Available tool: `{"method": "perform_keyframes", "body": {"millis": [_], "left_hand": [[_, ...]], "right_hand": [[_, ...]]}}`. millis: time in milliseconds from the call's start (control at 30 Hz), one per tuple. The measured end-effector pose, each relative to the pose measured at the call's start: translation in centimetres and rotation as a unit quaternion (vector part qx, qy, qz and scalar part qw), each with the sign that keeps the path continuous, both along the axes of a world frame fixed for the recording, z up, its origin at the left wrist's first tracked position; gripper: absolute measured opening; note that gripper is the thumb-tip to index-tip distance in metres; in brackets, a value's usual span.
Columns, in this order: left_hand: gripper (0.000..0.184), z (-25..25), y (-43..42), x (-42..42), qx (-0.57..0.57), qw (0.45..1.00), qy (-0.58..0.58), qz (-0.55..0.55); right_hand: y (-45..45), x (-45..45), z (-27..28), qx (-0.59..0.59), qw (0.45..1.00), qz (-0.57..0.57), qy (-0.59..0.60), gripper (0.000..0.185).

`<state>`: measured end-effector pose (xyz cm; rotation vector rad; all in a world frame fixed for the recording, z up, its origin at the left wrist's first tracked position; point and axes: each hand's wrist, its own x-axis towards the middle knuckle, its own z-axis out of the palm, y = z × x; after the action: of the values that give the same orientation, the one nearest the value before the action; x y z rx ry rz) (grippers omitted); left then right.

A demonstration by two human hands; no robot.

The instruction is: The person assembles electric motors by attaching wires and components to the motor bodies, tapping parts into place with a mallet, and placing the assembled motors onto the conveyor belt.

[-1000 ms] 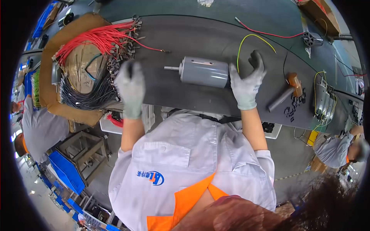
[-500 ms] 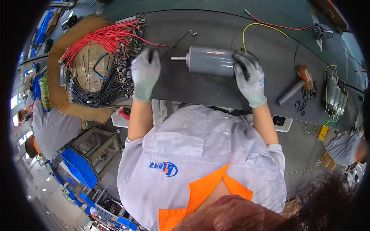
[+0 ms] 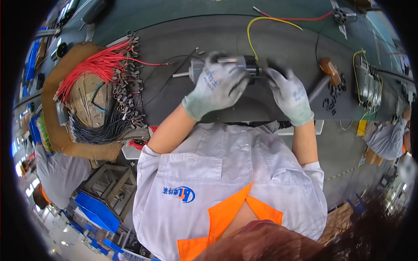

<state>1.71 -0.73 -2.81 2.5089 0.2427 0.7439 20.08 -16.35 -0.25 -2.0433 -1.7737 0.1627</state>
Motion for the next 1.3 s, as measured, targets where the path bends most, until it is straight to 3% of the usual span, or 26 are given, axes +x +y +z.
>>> {"method": "perform_keyframes", "body": {"millis": [67, 233, 333, 500, 633, 767, 867, 1133, 1300], "left_hand": [[0.018, 1.4, 0.0, 0.6, 0.042, 0.993, 0.102, 0.044], [0.013, 1.7, 1.5, 1.9, 0.026, 0.994, 0.102, -0.013], [0.014, 1.7, 2.1, 0.9, -0.024, 0.998, 0.033, -0.043], [0.013, 0.9, 2.2, 0.1, -0.057, 0.996, -0.033, -0.063], [0.016, 0.9, 2.6, -0.4, -0.128, 0.991, -0.009, 0.038], [0.014, 0.4, 1.9, 0.1, -0.067, 0.997, -0.042, 0.020], [0.014, 1.0, 1.7, -0.5, -0.127, 0.992, -0.007, -0.026], [0.015, 0.4, 1.6, -0.1, -0.004, 0.998, 0.024, -0.050], [0.012, 1.1, 1.2, 0.4, -0.063, 0.996, 0.044, -0.045]], "right_hand": [[0.2, -1.3, 0.5, -0.037, 0.997, -0.056, -0.040, 0.037], [0.7, -1.3, 0.3, -0.027, 0.992, -0.005, -0.124, 0.033], [0.4, 0.4, -0.4, -0.018, 0.997, -0.043, 0.059, 0.028], [1.5, 0.3, -1.7, 0.063, 0.985, -0.030, 0.157, 0.023], [2.0, -0.3, -1.2, 0.076, 0.976, 0.005, 0.204, 0.025], [2.7, -0.5, -1.0, 0.064, 0.987, 0.058, 0.132, 0.032], [1.9, -0.8, -0.8, 0.087, 0.992, 0.085, 0.013, 0.039], [1.5, -1.2, -1.4, 0.183, 0.977, 0.103, -0.035, 0.036], [0.5, -1.8, -4.5, 0.054, 0.998, -0.029, 0.009, 0.038]]}}
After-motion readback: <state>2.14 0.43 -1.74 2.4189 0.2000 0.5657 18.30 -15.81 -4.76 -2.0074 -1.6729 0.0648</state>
